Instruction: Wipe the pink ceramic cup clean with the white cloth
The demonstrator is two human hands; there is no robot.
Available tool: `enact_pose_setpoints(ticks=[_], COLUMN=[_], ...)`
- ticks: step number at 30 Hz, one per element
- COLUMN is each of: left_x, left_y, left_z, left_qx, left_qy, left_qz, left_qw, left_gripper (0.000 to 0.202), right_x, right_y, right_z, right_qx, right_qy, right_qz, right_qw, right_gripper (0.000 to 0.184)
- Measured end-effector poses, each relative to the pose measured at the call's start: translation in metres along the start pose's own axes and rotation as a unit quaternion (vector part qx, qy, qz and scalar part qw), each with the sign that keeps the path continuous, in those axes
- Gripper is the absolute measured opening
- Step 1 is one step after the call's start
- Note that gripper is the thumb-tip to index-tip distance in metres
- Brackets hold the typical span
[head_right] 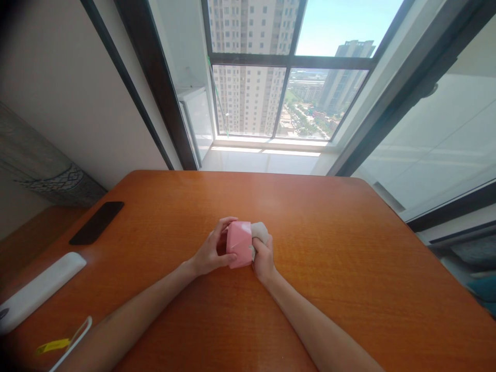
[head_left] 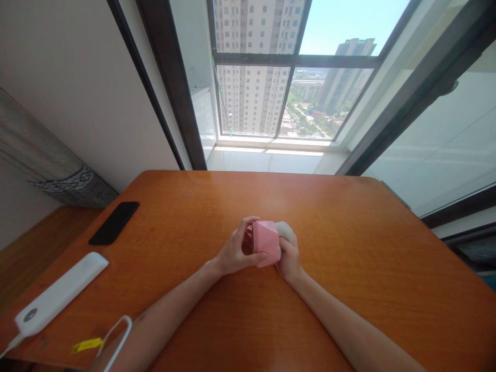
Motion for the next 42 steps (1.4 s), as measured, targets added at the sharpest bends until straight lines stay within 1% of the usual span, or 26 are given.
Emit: enact_pose_setpoints(ticks=[3,5,8,11,13,15,17,19,22,25,29,32,34,37,39,42], left_x=[0.0,0.001,0.001,0.001,0.001,0.001,0.0,0.0,-0.001,0.0,-0.001,-0.001,-0.001,0.0,0.0,-0.001], left_y=[0.002,0.003,0.004,0.006,0.007,0.006,0.006,0.005,0.002,0.0,0.001,0.003,0.004,0.004,0.005,0.005], left_z=[0.004,0.005,0.006,0.004,0.001,-0.003,-0.007,-0.013,-0.018,-0.017,-0.013,-0.013,-0.012,-0.008,-0.005,-0.006], left_qx=[-0.058,-0.068,-0.059,-0.035,-0.008,0.03,0.071,0.103,0.124,0.108,0.05,0.005,-0.022,-0.037,-0.018,0.035], left_qy=[-0.02,-0.028,-0.033,-0.017,0.003,0.021,0.039,0.059,0.071,0.057,0.022,0.013,0.007,-0.001,0.001,0.032], left_qz=[0.028,0.039,0.049,0.056,0.053,0.04,0.024,0.007,-0.013,-0.017,0.01,0.029,0.039,0.046,0.051,0.046], left_qw=[0.998,0.997,0.997,0.998,0.999,0.999,0.996,0.993,0.99,0.992,0.998,0.999,0.999,0.998,0.999,0.998], left_gripper=[0.083,0.086,0.094,0.111,0.124,0.131,0.13,0.122,0.11,0.11,0.106,0.103,0.103,0.107,0.116,0.135], right_x=[-0.008,-0.01,-0.007,0.0,0.004,0.006,0.005,0.005,0.005,0.004,-0.004,-0.011,-0.013,-0.009,-0.004,0.003], right_y=[0.002,0.004,0.001,-0.001,0.001,0.003,0.004,0.005,0.006,0.006,0.004,0.005,0.005,0.003,0.002,0.003], right_z=[0.007,0.007,0.003,-0.004,-0.01,-0.016,-0.022,-0.023,-0.018,-0.007,0.008,0.014,0.012,0.003,-0.003,-0.01], right_qx=[-0.049,-0.061,-0.037,0.025,0.064,0.093,0.11,0.115,0.099,0.052,-0.057,-0.085,-0.082,-0.055,-0.017,0.049], right_qy=[-0.027,-0.031,-0.023,0.003,0.033,0.072,0.108,0.121,0.099,0.046,-0.035,-0.064,-0.06,-0.022,0.003,0.04], right_qz=[0.023,0.037,0.018,-0.001,0.002,0.007,0.007,0.005,0.007,0.026,0.055,0.076,0.073,0.048,0.023,0.007], right_qw=[0.998,0.997,0.999,1.0,0.997,0.993,0.988,0.986,0.99,0.997,0.996,0.991,0.992,0.997,1.0,0.998], right_gripper=[0.02,0.024,0.024,0.017,0.014,0.011,0.01,0.009,0.006,0.006,0.017,0.019,0.018,0.018,0.02,0.016])
Point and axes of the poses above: each hand's wrist, its own x-axis towards the middle knuckle, its own y-axis out of the palm, z = x × y, the point moved 9 cm from there along x, towards the middle knuckle, and after that the axes turned 4 degrees about -y, right-handed, at the moved point
